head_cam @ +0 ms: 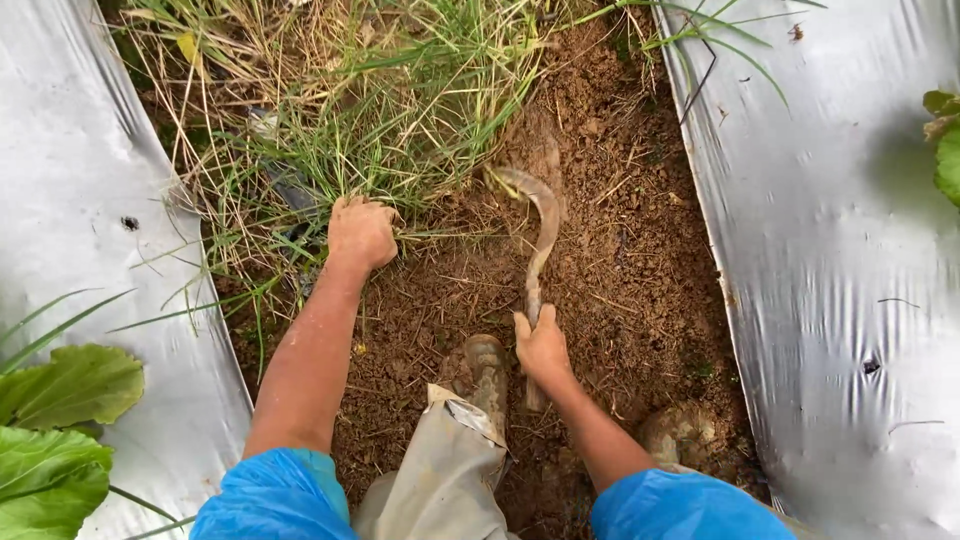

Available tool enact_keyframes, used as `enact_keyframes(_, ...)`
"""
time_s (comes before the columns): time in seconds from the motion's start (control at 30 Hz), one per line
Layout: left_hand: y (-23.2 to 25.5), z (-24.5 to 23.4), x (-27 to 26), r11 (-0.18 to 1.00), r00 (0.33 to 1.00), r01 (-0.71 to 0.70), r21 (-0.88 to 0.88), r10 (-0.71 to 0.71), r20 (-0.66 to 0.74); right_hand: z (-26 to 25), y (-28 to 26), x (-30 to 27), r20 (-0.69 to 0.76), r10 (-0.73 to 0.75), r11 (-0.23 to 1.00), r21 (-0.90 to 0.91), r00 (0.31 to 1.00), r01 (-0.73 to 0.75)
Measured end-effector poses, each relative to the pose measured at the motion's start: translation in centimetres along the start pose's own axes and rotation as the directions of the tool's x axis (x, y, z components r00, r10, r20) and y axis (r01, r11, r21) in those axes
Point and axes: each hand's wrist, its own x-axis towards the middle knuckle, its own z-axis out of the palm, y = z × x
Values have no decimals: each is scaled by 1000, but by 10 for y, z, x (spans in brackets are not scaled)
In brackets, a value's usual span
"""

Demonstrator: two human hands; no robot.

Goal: The person uses a sickle to cut weeds growing between rows of plastic mulch in a garden. They then gather the cut weeds by hand and toss them aside, repeating this process along the row.

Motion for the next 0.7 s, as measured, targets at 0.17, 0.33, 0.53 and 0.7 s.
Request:
enact_keyframes(0.17,1,-3,4,1000,999,-9,11,9,38,4,52,-4,-36,-46,998,-45,998,45)
enact_keyframes(0.33,4,-11,-19,999,998,-52,1,52,39,1,17,25,-264,-25,974,210,964,83)
enact_keyframes(0.53,5,-6,-19,930,949,-314,190,301,96,3,1,37,-178,-135,981,114,975,157)
enact_keyframes(0.7,32,-58,-31,774,808,-586,240,580,102,9,16,-15,-10,-264,960,-105,965,261)
